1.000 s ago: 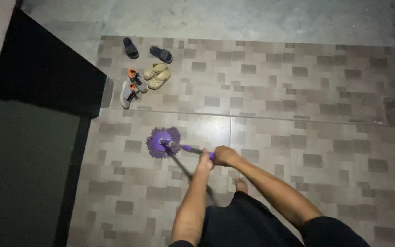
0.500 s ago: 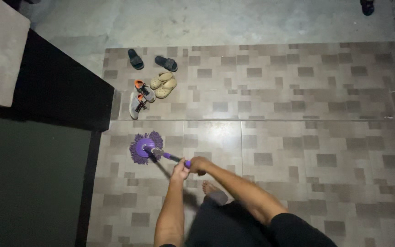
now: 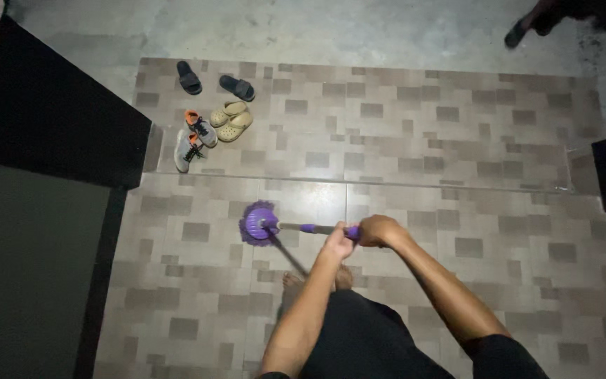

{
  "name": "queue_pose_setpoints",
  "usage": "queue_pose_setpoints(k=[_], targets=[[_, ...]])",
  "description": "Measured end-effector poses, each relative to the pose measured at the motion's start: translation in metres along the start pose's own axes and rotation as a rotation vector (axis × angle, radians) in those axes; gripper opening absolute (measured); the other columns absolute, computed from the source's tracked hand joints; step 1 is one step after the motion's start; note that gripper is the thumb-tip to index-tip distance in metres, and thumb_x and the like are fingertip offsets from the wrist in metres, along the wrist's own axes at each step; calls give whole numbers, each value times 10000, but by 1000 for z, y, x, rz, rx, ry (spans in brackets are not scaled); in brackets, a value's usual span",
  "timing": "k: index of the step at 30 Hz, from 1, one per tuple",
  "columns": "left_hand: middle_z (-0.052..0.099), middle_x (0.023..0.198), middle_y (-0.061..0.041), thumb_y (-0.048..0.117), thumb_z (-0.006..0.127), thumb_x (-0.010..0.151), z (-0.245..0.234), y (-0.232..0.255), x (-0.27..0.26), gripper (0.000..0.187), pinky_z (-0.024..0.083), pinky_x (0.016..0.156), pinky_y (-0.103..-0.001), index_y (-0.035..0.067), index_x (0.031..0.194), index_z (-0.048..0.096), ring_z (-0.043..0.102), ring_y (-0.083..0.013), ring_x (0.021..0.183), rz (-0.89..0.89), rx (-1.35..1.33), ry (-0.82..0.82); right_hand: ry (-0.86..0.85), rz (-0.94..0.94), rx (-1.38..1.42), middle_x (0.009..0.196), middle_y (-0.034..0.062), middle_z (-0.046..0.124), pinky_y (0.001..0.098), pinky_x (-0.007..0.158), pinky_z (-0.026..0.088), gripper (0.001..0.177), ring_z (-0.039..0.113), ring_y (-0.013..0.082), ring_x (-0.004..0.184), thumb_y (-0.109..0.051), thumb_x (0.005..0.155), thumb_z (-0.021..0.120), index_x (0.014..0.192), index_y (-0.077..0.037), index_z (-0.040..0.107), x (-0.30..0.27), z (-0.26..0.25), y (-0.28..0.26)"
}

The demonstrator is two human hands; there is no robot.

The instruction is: The person mops a tiled floor using a purple spin mop. They move the mop back and forth across the surface, covering the area near a collection of shoes and a window.

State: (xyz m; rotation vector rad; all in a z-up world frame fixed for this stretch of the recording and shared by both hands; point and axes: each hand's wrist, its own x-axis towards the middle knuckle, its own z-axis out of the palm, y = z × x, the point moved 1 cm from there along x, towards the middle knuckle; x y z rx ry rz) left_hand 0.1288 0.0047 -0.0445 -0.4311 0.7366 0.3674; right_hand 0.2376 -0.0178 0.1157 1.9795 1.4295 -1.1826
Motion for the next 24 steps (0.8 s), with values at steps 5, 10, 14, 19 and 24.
queue_pose_setpoints(k=[5,10,14,19,24], targets=[[678,1014,-146,246,558,1066,0,-47,9,272,614,910,-425,-1,1181,552,683,-298,923,126,105,90,-43,6,265,618,134,697,388,527,564,286,694,248,533,-297,787,810,854,-20,784,-13,21,44],[635,930,-124,230,581,1051,-20,-41,-6,216,617,783,-468,21,1079,538,681,-296,813,258,194,206,42,-19,338,602,146,683,386,525,553,313,682,248,510,-266,750,872,837,18,775,-5,56,29],[693,930,-141,261,620,1024,-33,5,-23,265,617,768,-447,3,1071,581,700,-285,804,386,240,256,67,-80,343,649,171,707,412,567,566,296,705,280,559,-273,740,852,840,-4,779,42,70,-3],[701,946,-120,306,657,1001,-79,100,-49,295,620,817,-429,33,1085,581,710,-264,828,500,49,182,237,-381,223,911,249,734,464,799,576,408,721,398,880,-376,744,826,932,-21,753,105,83,-99],[695,961,-143,325,587,1002,-112,206,-99,346,581,817,-406,0,1119,568,694,-276,835,526,6,133,115,-220,271,872,202,755,440,743,582,380,738,332,805,-373,756,826,922,-46,728,132,56,-221]])
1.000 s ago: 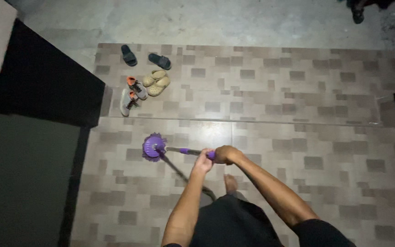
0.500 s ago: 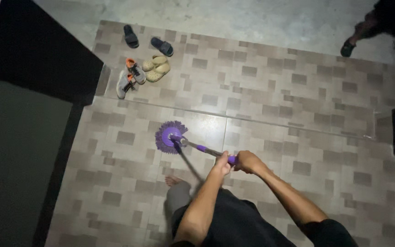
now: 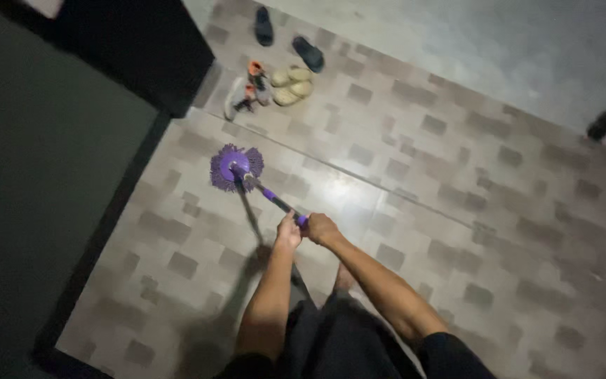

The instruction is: The person mops a tiled floor using a purple spin mop. They move the mop back and forth across the surface, covering the area near a collection of shoes and a window.

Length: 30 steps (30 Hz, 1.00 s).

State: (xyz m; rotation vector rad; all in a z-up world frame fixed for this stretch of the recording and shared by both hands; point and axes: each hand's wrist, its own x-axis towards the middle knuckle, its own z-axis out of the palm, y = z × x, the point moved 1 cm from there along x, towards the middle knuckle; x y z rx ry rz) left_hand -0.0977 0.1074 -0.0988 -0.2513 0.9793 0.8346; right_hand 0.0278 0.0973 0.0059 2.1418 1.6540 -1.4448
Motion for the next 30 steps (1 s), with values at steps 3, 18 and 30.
queue_pose_setpoints(k=[3,18,30], targets=[[700,987,-122,284,573,994,-11,35,-2,294,569,837,-383,17,1116,583,687,-258,867,78,15,60,-134,45,19,810,200,778,378,679,607,395,760,280,686,-370,844,756,863,24,765,19,9,-34],[694,946,-139,263,569,992,113,-131,-4,259,585,860,-417,10,1034,600,680,-291,861,-264,-75,-91,-175,68,-274,657,129,716,360,519,565,219,696,218,547,-125,742,780,939,-34,754,-67,-136,97],[597,1027,-118,73,595,1007,108,-241,-17,76,576,923,-429,52,1065,549,614,-267,938,-247,-185,-106,-147,199,-57,617,128,689,379,483,550,173,670,230,514,-101,732,799,881,-23,756,-151,-139,175]])
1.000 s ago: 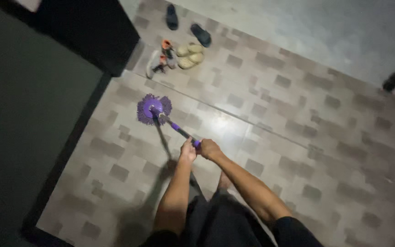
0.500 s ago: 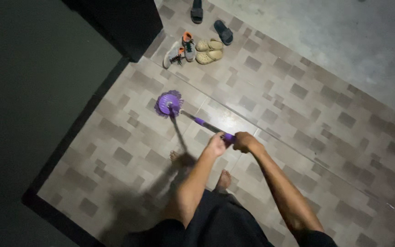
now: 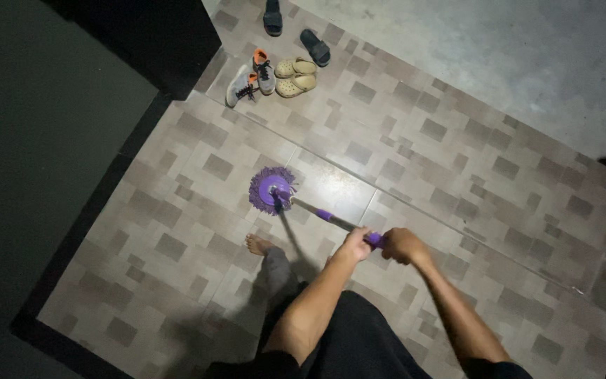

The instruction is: The person mops a tiled floor using a purple spin mop. They move the mop back and forth across the surface, covering the area near a collection of shoes and a window.

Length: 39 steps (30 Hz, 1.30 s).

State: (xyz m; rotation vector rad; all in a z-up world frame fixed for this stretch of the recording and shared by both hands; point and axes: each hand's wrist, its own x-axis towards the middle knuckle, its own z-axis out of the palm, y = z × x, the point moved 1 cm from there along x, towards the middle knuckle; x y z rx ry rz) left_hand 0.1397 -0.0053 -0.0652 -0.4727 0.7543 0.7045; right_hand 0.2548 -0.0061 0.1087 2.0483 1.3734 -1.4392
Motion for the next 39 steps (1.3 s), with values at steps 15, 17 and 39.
queue_pose_setpoints(k=[15,17,39], targets=[[730,963,-102,372,609,976,-56,239,-66,331,602,775,-397,56,1049,675,701,-259,842,250,206,234,166,-361,-232,908,241,732,477,784,586,239,726,393,874,-228,739,771,883,-38,752,155,122,-212],[702,916,-62,411,680,964,-76,282,-82,309,580,722,-389,105,1006,671,670,-229,797,346,230,370,137,-486,-200,877,278,724,470,814,587,291,735,409,870,-275,798,752,870,7,766,161,142,-262],[674,1134,-218,306,534,1072,3,144,-39,377,608,947,-459,-35,1229,497,700,-344,1002,-36,-114,6,-75,-38,-305,637,120,710,361,519,550,230,693,218,545,-235,788,801,821,-11,762,48,-11,-128]])
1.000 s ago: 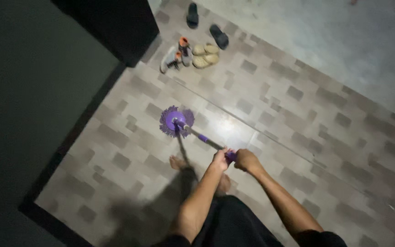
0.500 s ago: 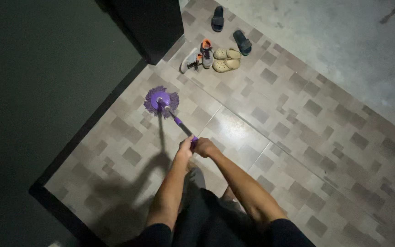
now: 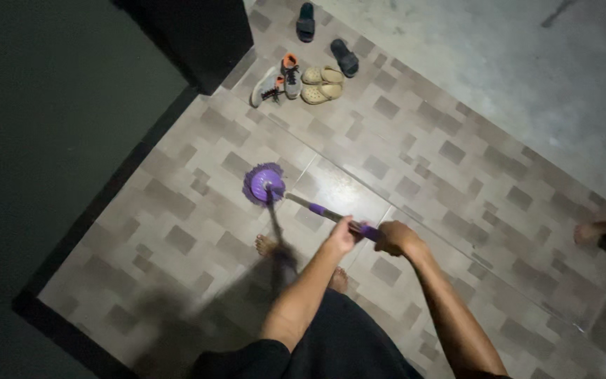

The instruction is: The person mops a tiled floor using a purple spin mop. They move the mop back and forth across the surface, covering the area near a collection of shoes and a window.

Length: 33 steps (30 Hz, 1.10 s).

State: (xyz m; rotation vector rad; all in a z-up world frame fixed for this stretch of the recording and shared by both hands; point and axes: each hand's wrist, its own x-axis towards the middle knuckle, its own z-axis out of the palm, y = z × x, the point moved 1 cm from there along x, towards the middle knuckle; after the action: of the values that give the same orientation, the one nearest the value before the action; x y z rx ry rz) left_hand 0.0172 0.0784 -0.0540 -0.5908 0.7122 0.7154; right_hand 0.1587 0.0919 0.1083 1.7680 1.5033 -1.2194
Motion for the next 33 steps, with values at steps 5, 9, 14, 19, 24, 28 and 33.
queue_pose_setpoints(k=[5,9,14,19,24,28,33], targets=[[678,1057,-193,290,509,1064,-4,-72,28,331,582,915,-482,2,1227,499,685,-336,954,-119,5,27,-3,65,123,625,114,698,377,501,558,239,701,227,540,-209,777,830,876,-8,746,-39,7,63],[593,931,-115,258,544,1086,-21,-71,27,233,613,848,-455,52,1177,486,617,-278,825,35,56,119,25,71,301,648,98,718,381,511,573,248,706,219,560,-171,758,860,901,-20,724,-20,52,62],[519,812,-101,303,585,1044,-34,-38,18,276,534,562,-398,54,1062,466,523,-241,619,291,80,329,59,9,210,647,148,712,383,510,551,220,701,247,539,-166,786,815,837,39,756,-2,73,13],[534,746,-132,291,611,1028,-42,39,0,331,500,481,-413,1,988,455,532,-258,572,373,52,316,60,-22,257,659,149,720,421,563,612,239,735,274,581,-179,752,800,842,30,727,43,81,-59],[649,863,-194,219,602,1033,-49,161,-33,295,637,694,-444,-44,1104,488,694,-332,781,343,-107,326,238,-312,35,922,251,726,456,806,590,313,718,398,899,-170,719,770,961,20,713,113,86,-163],[667,882,-101,200,705,966,-51,249,-62,235,566,640,-412,13,1091,639,651,-252,738,539,242,421,233,-308,78,1020,258,736,458,855,579,339,718,403,979,-269,793,739,1000,-1,730,152,72,-256],[713,962,-106,149,673,979,-51,291,-82,183,596,767,-402,17,1105,656,706,-257,829,547,210,284,125,-215,114,1039,252,739,439,876,578,417,731,375,1004,-390,816,751,994,-13,750,163,48,-308]])
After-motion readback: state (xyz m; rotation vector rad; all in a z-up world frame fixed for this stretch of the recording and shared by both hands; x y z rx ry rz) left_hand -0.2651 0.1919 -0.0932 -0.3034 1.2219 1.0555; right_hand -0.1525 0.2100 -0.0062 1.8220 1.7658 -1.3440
